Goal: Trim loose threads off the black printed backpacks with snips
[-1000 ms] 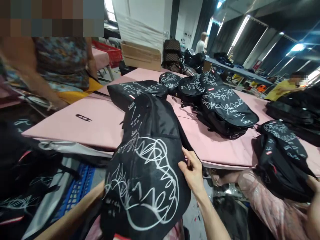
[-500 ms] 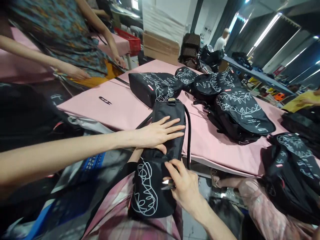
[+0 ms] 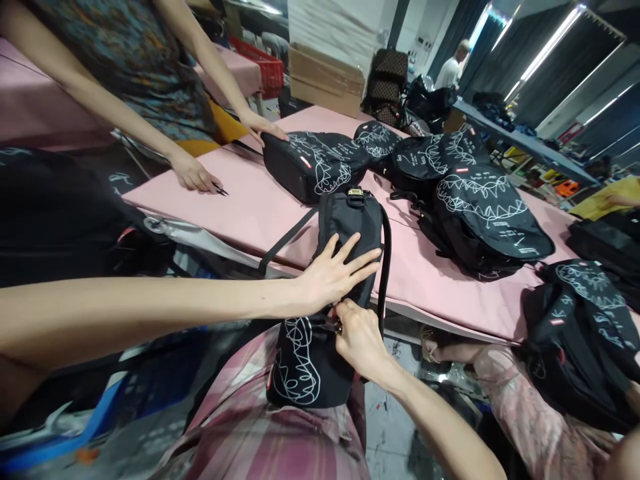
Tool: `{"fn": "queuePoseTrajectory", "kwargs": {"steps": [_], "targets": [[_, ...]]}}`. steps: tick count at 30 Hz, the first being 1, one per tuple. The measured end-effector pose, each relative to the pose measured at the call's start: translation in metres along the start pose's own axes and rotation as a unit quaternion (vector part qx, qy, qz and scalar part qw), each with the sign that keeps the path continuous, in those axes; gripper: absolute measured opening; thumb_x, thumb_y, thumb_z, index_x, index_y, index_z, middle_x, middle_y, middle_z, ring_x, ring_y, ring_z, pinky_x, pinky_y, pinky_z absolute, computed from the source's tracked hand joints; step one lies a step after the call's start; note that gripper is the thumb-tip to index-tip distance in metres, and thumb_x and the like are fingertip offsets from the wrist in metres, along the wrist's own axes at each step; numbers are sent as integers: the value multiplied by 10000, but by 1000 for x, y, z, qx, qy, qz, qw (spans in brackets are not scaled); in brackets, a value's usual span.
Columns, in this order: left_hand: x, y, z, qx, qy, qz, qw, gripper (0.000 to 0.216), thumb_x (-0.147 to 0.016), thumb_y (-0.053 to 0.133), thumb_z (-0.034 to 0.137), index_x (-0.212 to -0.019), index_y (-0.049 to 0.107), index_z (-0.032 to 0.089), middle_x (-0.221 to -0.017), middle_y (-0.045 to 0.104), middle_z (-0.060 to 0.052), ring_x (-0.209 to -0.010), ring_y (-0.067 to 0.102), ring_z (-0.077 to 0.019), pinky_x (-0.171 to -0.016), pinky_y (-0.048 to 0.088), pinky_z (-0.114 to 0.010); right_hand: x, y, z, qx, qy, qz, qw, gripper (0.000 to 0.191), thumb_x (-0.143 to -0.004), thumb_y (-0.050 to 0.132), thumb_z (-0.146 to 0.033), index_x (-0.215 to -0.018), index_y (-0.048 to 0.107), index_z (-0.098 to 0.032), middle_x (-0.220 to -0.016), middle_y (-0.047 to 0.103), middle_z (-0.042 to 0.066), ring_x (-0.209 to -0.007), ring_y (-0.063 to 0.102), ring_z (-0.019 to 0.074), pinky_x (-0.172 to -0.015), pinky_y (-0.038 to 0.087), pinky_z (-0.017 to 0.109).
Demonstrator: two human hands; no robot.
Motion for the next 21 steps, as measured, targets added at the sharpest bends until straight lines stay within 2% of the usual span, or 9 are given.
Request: {"fn": "queuePoseTrajectory", "kwargs": {"steps": [5, 8, 10, 12, 14, 16, 18, 21], "targets": [[-3, 3, -4, -11, 8, 8, 1000, 875, -669, 688, 180, -1424, 246, 208, -1534, 119, -84, -1362, 13, -445, -1025, 120, -689, 3, -15, -1, 156, 43, -50, 986, 226, -757, 498, -91, -947, 597, -164, -872, 643, 76, -698, 620, 194, -551, 380, 260], [0, 4, -3, -15, 13, 15, 1000, 948, -625, 742, 224, -1428, 238, 208, -1535, 119, -76, -1363, 7, -446, -1033, 121, -687, 8, -18, -4, 178, 26, -62, 982, 293, -728, 517, -86, -999, 590, -170, -866, 640, 71, -621, 602, 176, -509, 343, 253], [2, 8, 1, -14, 11, 23, 1000, 895, -655, 714, 219, -1424, 255, 212, -1535, 126, -66, -1365, 15, -441, -1036, 125, -684, 11, -15, -4, 119, 12, -54, 991, 281, -687, 515, -43, -929, 593, -161, -831, 642, 58, -646, 598, 172, -539, 354, 247], [3, 14, 6, -13, 13, 37, 999, 801, -716, 641, 183, -1421, 263, 224, -1536, 126, -57, -1368, 24, -433, -1031, 133, -689, 13, -10, -2, 19, -1, -33, 999, 187, -691, 519, -37, -817, 579, -163, -762, 634, 28, -661, 587, 157, -573, 364, 234], [1, 23, 9, -17, 10, 60, 998, 738, -758, 565, 125, -1421, 257, 226, -1536, 122, -61, -1373, 7, -416, -1019, 136, -701, 14, -6, -1, -82, -12, -19, 996, 97, -737, 532, -72, -732, 545, -169, -691, 606, -6, -621, 557, 127, -567, 357, 215], [-2, 30, 8, -23, -1, 78, 997, 731, -760, 542, 80, -1418, 254, 213, -1534, 118, -84, -1377, -25, -400, -1012, 132, -711, 15, -4, 0, -154, -30, -11, 988, 111, -777, 546, -121, -684, 516, -174, -637, 565, -31, -570, 515, 103, -539, 340, 201], [-3, 30, 2, -15, 0, 80, 997, 775, -724, 594, 63, -1411, 264, 201, -1530, 135, -105, -1376, -40, -396, -1023, 126, -702, 18, -4, 1, -183, -49, 7, 982, 129, -795, 560, -155, -677, 512, -176, -627, 543, -37, -557, 491, 96, -533, 337, 200], [10, 15, -3, 67, 25, 78, 994, 791, -680, 646, 36, -1381, 326, 219, -1510, 226, -101, -1390, 18, -360, -1070, 145, -631, 25, -6, 5, -181, -64, 38, 981, 63, -816, 560, -169, -754, 554, -176, -689, 569, -13, -600, 515, 108, -565, 365, 211]]}}
Point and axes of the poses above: each hand's wrist, its own x-axis away from the middle knuckle, its own y-axis out of the palm, z = x × y, the point moved 1 cm from there along -x, towards the middle knuckle
